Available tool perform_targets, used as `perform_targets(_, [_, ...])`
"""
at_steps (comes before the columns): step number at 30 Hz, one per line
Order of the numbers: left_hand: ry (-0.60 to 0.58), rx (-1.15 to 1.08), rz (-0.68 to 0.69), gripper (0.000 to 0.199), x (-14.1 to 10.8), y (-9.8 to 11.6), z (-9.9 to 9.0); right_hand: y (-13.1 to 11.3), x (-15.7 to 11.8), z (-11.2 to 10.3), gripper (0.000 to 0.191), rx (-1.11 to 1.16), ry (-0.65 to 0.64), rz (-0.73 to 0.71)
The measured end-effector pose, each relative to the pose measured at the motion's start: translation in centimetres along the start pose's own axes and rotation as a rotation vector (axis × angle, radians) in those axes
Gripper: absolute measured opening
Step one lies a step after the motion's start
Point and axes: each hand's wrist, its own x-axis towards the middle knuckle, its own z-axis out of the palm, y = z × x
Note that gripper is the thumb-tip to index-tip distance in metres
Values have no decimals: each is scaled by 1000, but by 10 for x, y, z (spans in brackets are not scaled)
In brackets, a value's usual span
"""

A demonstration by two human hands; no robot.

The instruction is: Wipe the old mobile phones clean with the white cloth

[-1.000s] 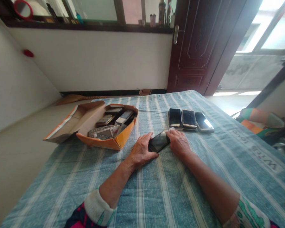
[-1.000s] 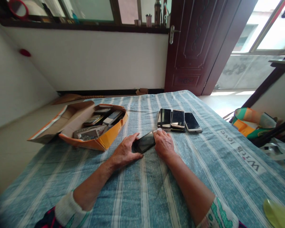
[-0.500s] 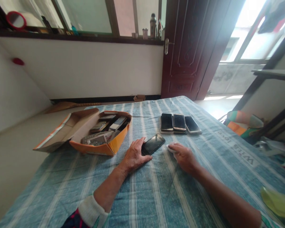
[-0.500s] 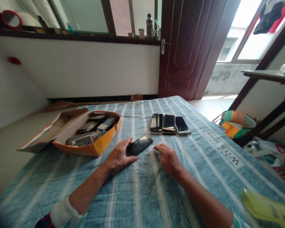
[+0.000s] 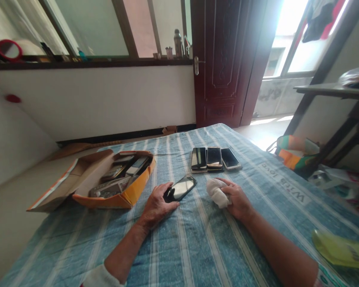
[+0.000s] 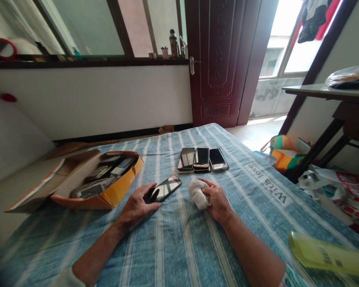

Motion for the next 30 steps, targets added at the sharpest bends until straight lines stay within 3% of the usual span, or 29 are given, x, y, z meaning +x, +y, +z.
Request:
perform_targets(10, [0, -66, -124, 65, 0, 13, 0, -1, -1, 3, 41, 9, -41, 24])
perform_targets(14, [-33, -394, -358, 63, -2, 25, -4, -5, -2, 4, 38, 17, -63, 3])
perform_targets(17, [-103, -721, -519, 50, -4, 38, -8, -12, -3, 4, 36, 16, -56, -19])
perform_targets(22, [-128, -1013, -671, 30, -1, 60, 0, -24, -5, -1, 27, -113, -127, -5])
perform_targets(26, [-87, -1003, -623, 27, 12, 79, 17, -30, -8, -8, 24, -319, -336, 80])
perform_targets(30, [-63, -825, -419, 41, 36, 109, 40, -32, -7, -13, 29, -569, -533, 179])
